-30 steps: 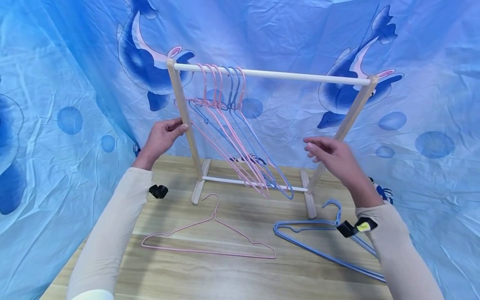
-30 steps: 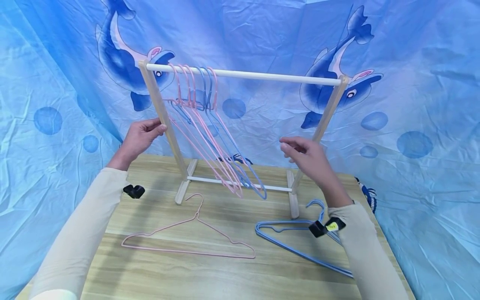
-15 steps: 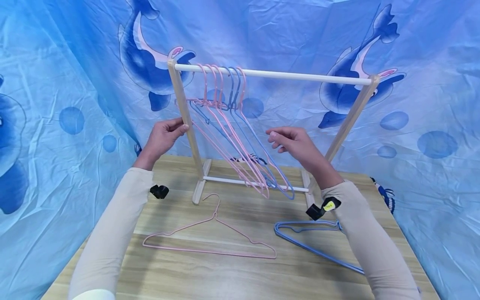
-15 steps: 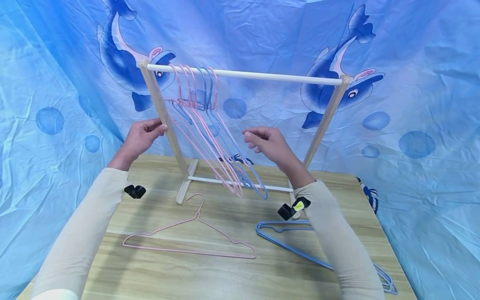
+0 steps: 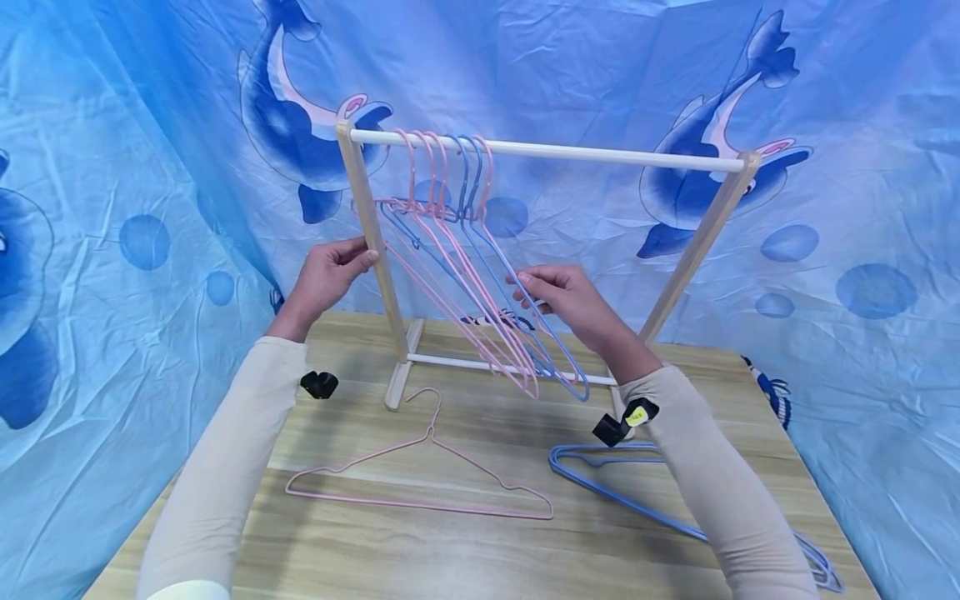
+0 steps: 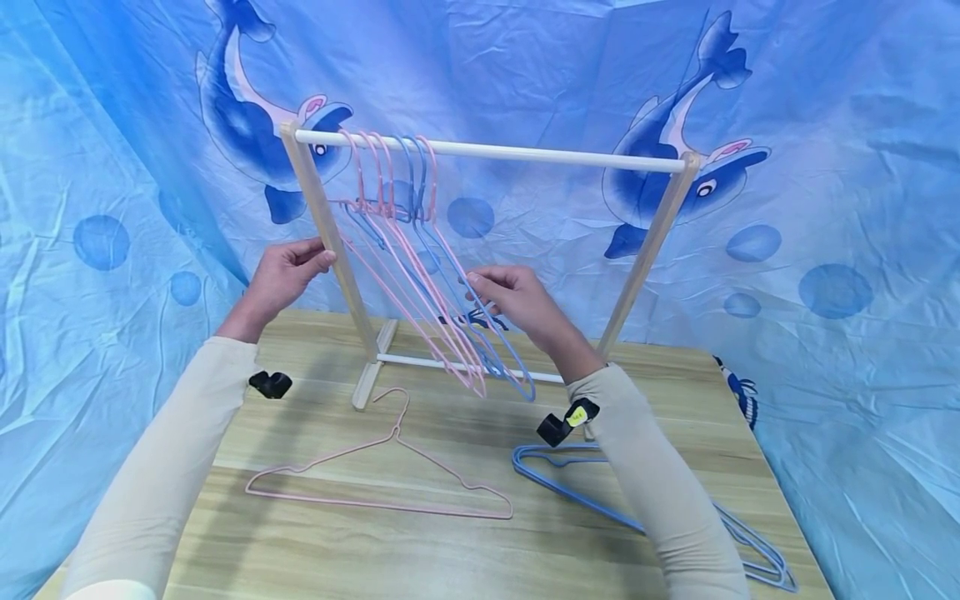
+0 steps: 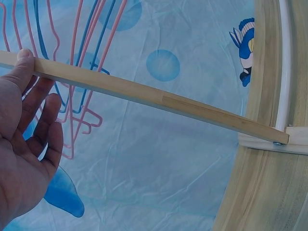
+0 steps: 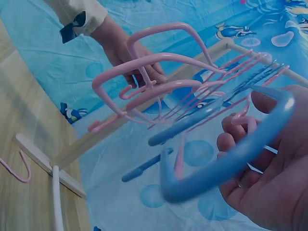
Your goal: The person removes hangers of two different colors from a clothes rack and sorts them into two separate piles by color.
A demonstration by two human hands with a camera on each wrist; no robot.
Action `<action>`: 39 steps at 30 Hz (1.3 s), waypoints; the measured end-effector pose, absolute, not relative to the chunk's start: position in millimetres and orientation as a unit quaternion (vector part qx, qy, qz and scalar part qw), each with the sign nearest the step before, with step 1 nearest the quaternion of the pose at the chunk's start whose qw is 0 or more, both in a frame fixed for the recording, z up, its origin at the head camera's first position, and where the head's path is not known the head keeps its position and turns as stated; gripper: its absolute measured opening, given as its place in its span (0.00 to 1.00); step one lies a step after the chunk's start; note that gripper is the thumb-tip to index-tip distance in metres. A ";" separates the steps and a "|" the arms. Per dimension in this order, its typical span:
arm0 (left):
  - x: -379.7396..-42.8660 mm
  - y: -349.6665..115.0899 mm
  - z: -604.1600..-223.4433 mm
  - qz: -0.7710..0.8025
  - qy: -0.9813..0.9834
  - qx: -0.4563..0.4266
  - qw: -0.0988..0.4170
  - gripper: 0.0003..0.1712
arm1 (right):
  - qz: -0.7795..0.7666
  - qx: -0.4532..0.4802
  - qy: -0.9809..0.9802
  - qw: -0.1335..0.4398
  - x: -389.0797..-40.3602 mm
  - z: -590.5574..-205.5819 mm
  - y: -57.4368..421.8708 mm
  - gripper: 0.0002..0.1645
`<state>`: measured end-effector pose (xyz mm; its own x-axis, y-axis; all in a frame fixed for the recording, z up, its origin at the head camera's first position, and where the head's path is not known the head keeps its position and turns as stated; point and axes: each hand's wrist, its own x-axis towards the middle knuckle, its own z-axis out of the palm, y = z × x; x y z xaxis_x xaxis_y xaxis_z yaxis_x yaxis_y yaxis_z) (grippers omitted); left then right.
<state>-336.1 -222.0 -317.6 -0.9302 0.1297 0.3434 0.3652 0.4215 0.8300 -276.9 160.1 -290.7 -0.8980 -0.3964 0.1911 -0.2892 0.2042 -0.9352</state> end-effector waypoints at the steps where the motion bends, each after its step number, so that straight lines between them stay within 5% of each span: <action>1: -336.3 -222.2 -317.9 -0.516 -0.836 -0.149 0.115 0.27 | -0.592 -0.225 0.773 0.046 -277.0 -290.9 159.6 0.21; 12: -335.7 -221.8 -318.0 -0.515 -0.837 -0.147 0.112 0.27 | -0.589 -0.216 0.778 0.034 -275.3 -291.5 160.8 0.19; 25: -336.8 -222.7 -318.8 -0.509 -0.841 -0.144 0.113 0.29 | -0.545 -0.229 0.801 -0.096 -261.1 -286.3 161.7 0.16; 39: -339.5 -223.9 -320.5 -0.517 -0.835 -0.153 0.115 0.29 | -0.512 -0.243 0.812 -0.143 -252.2 -282.7 169.9 0.15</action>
<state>-339.5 -223.9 -320.5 -0.9270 0.1367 0.3491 0.3735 0.4196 0.8273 -252.2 169.9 -282.7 -0.8412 -0.2470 0.4811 -0.5405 0.3584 -0.7612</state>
